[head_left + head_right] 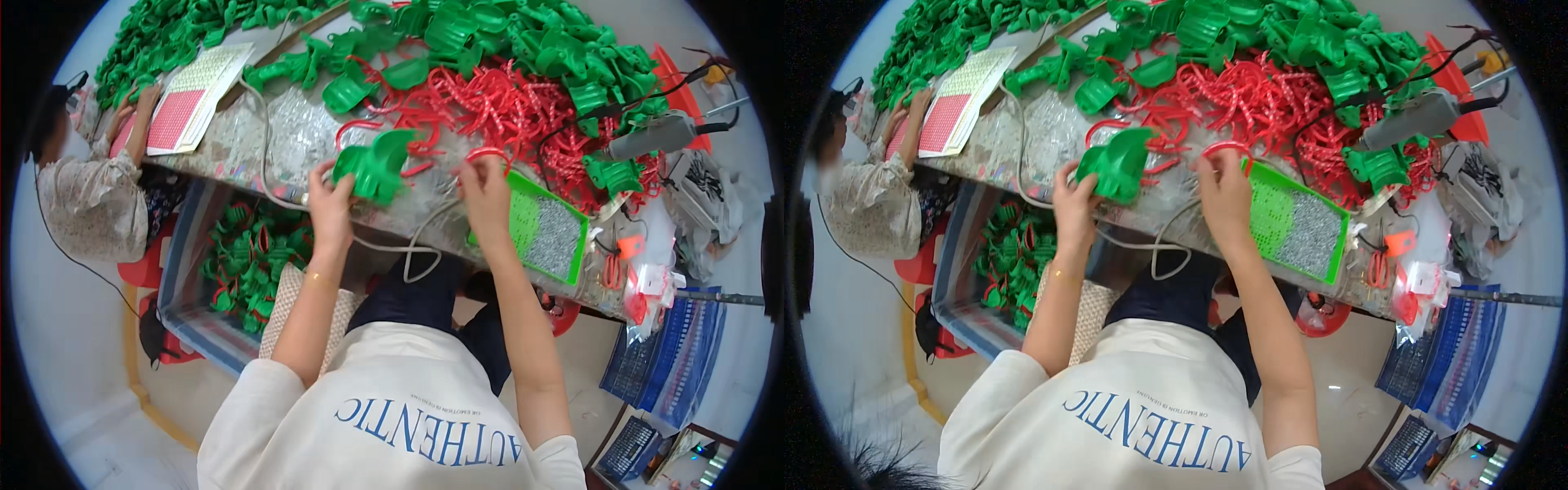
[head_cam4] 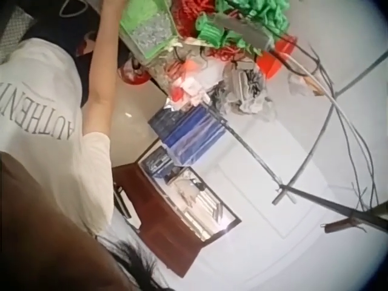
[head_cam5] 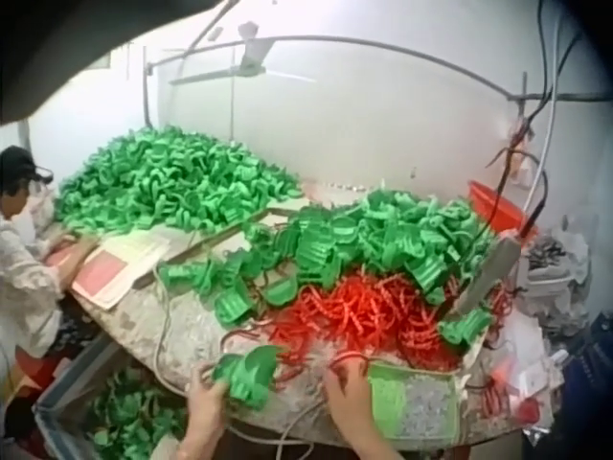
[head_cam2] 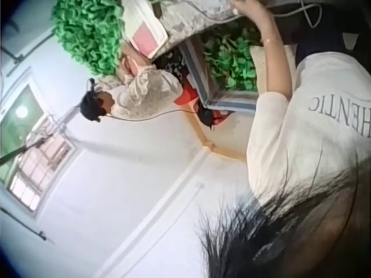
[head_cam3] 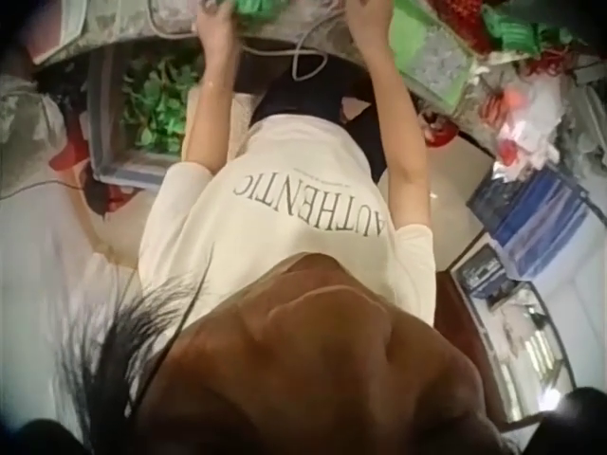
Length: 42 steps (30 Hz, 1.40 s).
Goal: Assembling green and red plastic parts using an electric screwdriver and small screws.
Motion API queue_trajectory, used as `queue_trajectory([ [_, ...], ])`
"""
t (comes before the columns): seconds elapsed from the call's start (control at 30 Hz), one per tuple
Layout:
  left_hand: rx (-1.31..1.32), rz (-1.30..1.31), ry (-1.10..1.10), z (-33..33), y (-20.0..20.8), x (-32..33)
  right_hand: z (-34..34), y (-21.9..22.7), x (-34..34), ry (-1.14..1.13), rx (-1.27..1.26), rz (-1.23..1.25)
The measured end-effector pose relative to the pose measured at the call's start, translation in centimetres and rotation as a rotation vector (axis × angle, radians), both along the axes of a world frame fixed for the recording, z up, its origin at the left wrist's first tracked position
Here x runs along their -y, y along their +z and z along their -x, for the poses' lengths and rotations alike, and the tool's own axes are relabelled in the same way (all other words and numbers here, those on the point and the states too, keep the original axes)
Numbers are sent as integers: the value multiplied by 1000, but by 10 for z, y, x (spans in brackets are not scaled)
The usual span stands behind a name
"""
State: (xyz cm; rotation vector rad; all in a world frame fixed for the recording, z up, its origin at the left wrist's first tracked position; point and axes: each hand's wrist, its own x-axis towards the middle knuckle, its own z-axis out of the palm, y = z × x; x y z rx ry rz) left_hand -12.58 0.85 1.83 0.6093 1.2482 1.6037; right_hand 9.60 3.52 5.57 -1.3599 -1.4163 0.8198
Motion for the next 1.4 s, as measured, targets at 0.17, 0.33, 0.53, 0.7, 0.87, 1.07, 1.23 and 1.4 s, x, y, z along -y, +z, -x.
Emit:
queue_trajectory([
  [0.17, -168, -35, 134, -43, 14, -31, 19, -3, 10, -13, -281, 37],
  [0.33, -963, -594, 248, -45, 26, -64, 16, -7, 4, 7, -203, 114],
  [0.53, -1069, -735, 339, -37, 51, -102, 16, -16, -9, 18, -76, 89],
  [0.7, -53, -362, 149, -25, 70, -73, -4, 14, 13, -60, -5, 49],
  [0.87, 350, -18, -277, -54, 61, 11, -27, 80, 66, -40, 346, -82],
  [1.07, 543, 124, -447, -120, 20, 40, -33, 86, 91, 42, 611, -148],
  [1.23, 633, 122, -565, -144, 27, 52, -50, 69, 98, 35, 743, -87],
  [1.4, 1171, 151, -935, -149, 38, 71, -69, 53, 99, -30, 690, 3],
])
